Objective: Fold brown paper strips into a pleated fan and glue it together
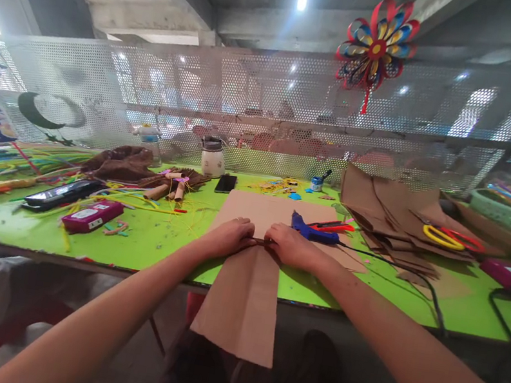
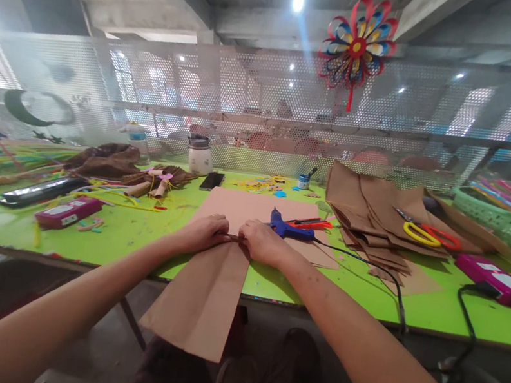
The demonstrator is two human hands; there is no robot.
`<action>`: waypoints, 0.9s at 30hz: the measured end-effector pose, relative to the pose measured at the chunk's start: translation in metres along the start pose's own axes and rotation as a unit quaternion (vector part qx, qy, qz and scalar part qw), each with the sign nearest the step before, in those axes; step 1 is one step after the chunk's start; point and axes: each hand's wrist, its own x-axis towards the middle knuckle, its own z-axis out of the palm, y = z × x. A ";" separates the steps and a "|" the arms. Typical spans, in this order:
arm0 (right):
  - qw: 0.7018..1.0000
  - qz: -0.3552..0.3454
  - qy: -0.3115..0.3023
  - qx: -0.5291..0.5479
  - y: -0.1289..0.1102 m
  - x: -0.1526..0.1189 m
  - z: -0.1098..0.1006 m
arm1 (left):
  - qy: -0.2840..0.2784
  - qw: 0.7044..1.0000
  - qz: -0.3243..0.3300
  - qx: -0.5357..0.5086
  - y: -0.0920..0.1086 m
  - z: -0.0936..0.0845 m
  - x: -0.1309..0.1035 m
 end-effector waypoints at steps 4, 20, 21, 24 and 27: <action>1.000 -0.015 -0.009 0.021 0.006 -0.003 -0.003 | -0.006 1.000 0.001 -0.025 -0.006 -0.003 -0.005; 0.997 -0.029 -0.042 -0.062 -0.005 -0.012 -0.018 | -0.031 0.999 0.006 -0.019 0.004 -0.019 -0.022; 0.996 -0.026 -0.039 -0.073 -0.007 -0.013 -0.017 | -0.025 1.000 0.005 -0.010 0.006 -0.019 -0.022; 0.995 -0.011 -0.026 -0.098 -0.012 -0.012 -0.016 | -0.007 1.000 -0.006 0.002 0.009 -0.021 -0.022; 0.993 0.009 -0.009 -0.116 -0.016 -0.009 -0.016 | -0.019 0.997 -0.050 -0.055 0.009 -0.028 -0.016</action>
